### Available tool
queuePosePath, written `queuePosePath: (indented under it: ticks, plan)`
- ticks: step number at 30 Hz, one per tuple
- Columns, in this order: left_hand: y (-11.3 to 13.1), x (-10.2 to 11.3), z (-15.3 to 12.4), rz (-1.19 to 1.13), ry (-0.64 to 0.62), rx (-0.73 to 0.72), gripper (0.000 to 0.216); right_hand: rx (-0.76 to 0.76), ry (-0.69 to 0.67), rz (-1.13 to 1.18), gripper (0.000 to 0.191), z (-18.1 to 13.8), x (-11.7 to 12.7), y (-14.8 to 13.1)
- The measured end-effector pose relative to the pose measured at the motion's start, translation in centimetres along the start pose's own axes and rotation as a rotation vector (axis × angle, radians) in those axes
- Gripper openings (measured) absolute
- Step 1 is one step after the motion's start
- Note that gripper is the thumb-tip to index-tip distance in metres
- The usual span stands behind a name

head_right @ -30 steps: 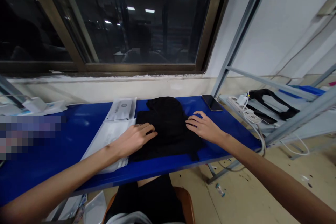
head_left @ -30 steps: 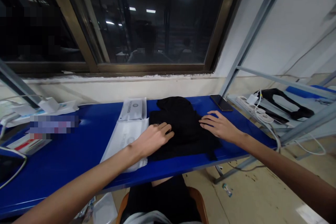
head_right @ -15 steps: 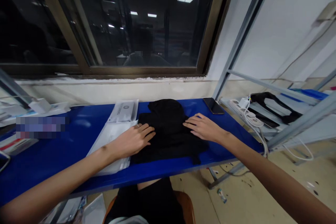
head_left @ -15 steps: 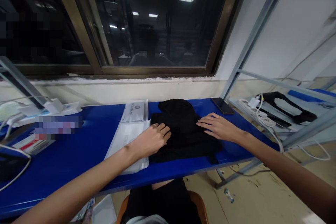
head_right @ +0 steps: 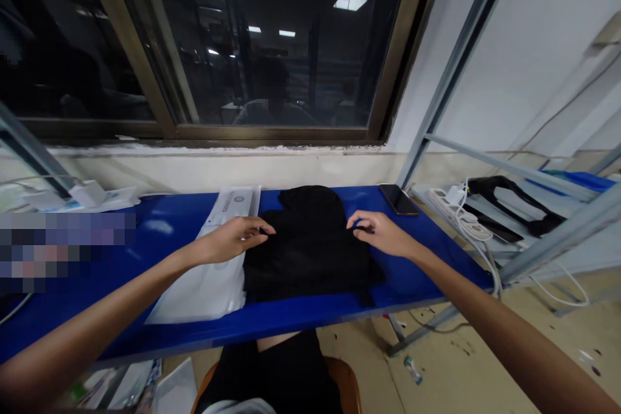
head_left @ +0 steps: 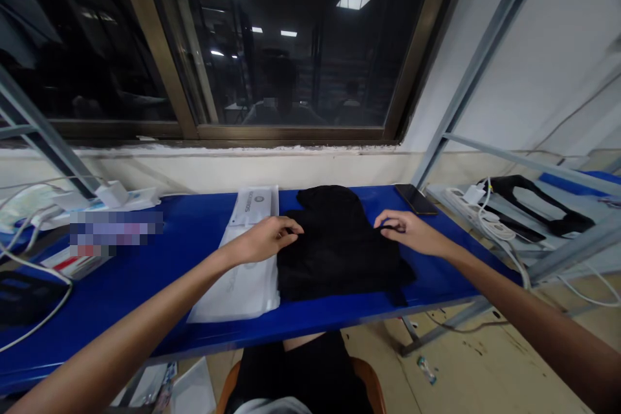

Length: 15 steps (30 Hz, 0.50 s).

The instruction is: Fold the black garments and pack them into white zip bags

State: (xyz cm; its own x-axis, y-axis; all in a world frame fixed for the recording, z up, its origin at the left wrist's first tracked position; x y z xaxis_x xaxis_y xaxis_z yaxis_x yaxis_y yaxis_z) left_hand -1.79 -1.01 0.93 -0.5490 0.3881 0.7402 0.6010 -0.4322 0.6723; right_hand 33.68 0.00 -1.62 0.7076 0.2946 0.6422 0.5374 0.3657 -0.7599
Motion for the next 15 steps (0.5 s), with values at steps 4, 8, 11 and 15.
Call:
queuePosePath:
  ticks: [4,8,11,15]
  plan:
    - [-1.6,-1.2,0.3,0.047,-0.032,-0.009,0.041,-0.113,-0.06,0.018,0.042,0.4,-1.2,2.1]
    - [-1.8,-1.1,0.6,0.16,0.015,-0.015,0.028,-0.161,-0.003,-0.006,0.04,0.2,-0.4,2.8]
    - [-1.3,-0.7,0.8,0.267,0.066,-0.004,0.028,-0.11,0.079,-0.129,0.031,0.3,-0.1,2.4]
    - [0.4,-1.2,0.6,0.522,0.206,0.02,0.033,0.004,0.338,-0.557,0.022,0.1,-1.3,0.3]
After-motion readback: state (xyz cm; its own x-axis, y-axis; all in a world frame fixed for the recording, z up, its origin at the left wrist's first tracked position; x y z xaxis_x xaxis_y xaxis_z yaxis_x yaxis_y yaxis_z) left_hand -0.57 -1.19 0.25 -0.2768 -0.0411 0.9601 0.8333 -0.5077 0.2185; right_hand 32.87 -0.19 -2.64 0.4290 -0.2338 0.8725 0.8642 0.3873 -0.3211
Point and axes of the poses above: each hand's wrist, its own z-axis towards the middle knuckle, its own x-axis out of the back of the hand, y = z × x, the point moved 3 cm from there along z, towards the middle knuckle, and after that the axes turned 1 degree about -z, right-handed, at the moved point
